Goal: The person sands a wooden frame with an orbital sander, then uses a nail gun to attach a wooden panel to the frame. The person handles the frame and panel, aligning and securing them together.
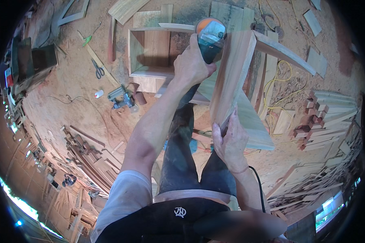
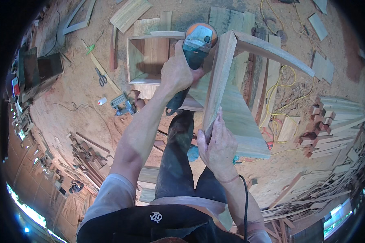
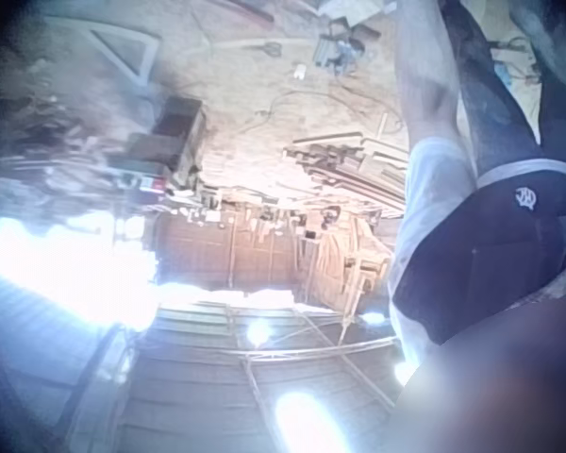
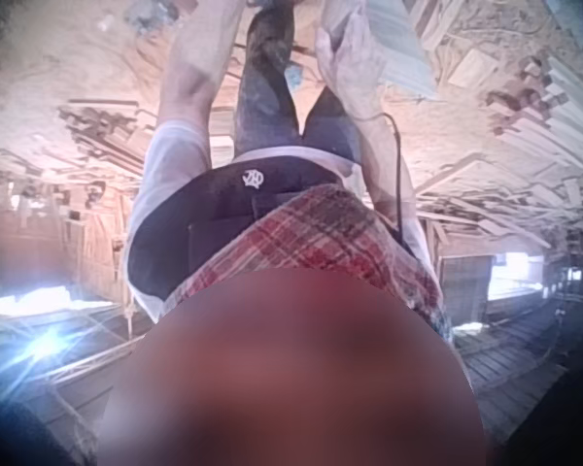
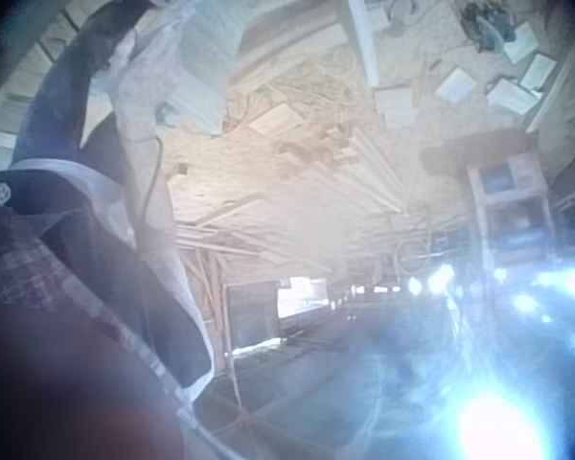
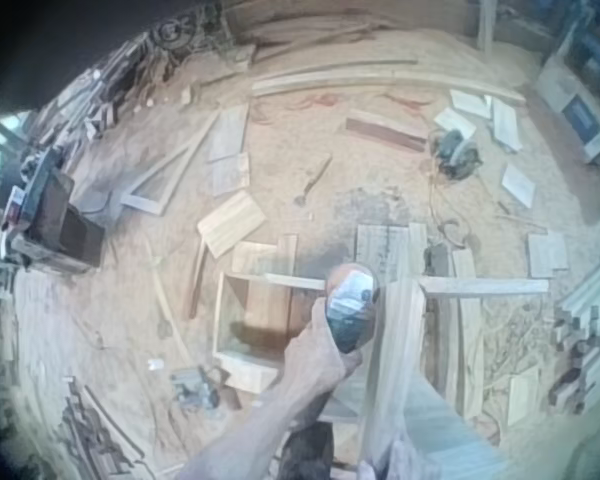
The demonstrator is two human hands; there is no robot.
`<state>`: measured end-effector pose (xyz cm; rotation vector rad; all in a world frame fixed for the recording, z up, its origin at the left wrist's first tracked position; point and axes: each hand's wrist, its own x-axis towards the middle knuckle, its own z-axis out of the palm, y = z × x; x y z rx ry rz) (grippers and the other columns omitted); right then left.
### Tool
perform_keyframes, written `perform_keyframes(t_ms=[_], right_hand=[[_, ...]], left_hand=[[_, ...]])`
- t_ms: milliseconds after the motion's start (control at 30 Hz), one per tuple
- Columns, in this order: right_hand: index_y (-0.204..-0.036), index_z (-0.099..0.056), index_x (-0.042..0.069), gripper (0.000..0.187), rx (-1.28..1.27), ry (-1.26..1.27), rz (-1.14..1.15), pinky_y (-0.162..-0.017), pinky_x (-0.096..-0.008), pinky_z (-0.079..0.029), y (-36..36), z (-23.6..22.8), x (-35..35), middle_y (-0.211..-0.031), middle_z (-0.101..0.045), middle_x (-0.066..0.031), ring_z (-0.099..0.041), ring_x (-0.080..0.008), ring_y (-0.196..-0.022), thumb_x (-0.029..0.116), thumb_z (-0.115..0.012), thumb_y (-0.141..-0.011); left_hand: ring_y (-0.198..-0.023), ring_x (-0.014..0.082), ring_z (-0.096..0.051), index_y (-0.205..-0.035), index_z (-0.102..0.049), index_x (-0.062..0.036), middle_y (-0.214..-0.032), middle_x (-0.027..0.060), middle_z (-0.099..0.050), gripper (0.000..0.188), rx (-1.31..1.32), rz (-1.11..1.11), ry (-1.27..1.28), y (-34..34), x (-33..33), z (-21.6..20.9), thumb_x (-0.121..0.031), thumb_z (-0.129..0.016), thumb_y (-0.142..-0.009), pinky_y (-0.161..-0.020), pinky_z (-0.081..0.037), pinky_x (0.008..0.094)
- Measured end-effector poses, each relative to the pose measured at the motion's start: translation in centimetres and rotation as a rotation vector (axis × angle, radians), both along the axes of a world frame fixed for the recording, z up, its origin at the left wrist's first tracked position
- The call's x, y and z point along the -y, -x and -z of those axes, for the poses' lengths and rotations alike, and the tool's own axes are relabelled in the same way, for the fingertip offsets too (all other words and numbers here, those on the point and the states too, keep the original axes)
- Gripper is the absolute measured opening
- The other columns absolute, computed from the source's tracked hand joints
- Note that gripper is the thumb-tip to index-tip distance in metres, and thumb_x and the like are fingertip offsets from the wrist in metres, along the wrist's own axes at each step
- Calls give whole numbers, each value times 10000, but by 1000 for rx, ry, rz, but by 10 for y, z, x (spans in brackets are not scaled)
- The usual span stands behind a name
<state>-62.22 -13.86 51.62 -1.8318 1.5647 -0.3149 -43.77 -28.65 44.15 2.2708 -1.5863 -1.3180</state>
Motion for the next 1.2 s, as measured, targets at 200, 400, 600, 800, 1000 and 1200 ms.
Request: perform_keyframes(t_ms=[200,400,600,800,1000,1200], right_hand=[[-1512,-344,-171,860,-3,53,-12,-695,-439,-547,2,2,0,-992,-681,-253,-683,-359,-758,144,-774,-838],[-1499,-360,-175,819,-26,-25,22,-689,-443,-549,2,2,-2,-988,-683,-254,-683,-362,-746,149,-744,-852],[-1485,-384,-166,791,-32,-2,5,-705,-444,-557,5,5,-2,-1050,-681,-270,-695,-373,-775,150,-741,-854],[-1492,-381,-161,791,-46,9,11,-700,-452,-551,4,4,-2,-1092,-674,-278,-693,-377,-790,155,-736,-860],[-1495,-382,-160,786,-48,-24,17,-695,-457,-549,5,4,-2,-1136,-658,-299,-688,-389,-797,158,-730,-867],[-1492,-384,-165,784,-39,39,-18,-712,-460,-556,6,7,-2,-1148,-662,-300,-695,-394,-812,158,-729,-867]], left_hand=[[-1076,459,-701,-1536,-243,-13,-1207,287,-687,1043,47,-99,-17,-14,-12,2,-329,-816,-723,-934,-554,527],[-1081,468,-695,-1532,-249,-22,-1175,295,-697,1025,77,-258,65,-53,-22,12,-336,-794,-722,-961,-548,508],[-1061,461,-699,-1442,-321,25,-1115,322,-696,963,120,-459,195,-96,-31,20,-349,-812,-702,-935,-547,501],[-969,441,-721,-1347,-357,64,-1032,306,-705,895,95,-595,311,-105,-42,22,-343,-814,-694,-878,-564,486],[-1007,476,-705,-1424,-316,46,-1079,317,-703,946,36,-375,81,-38,-40,18,-328,-789,-694,-925,-566,506],[-1026,480,-701,-1445,-300,35,-1093,317,-703,959,33,-389,102,-46,-34,14,-319,-784,-697,-927,-568,504]])
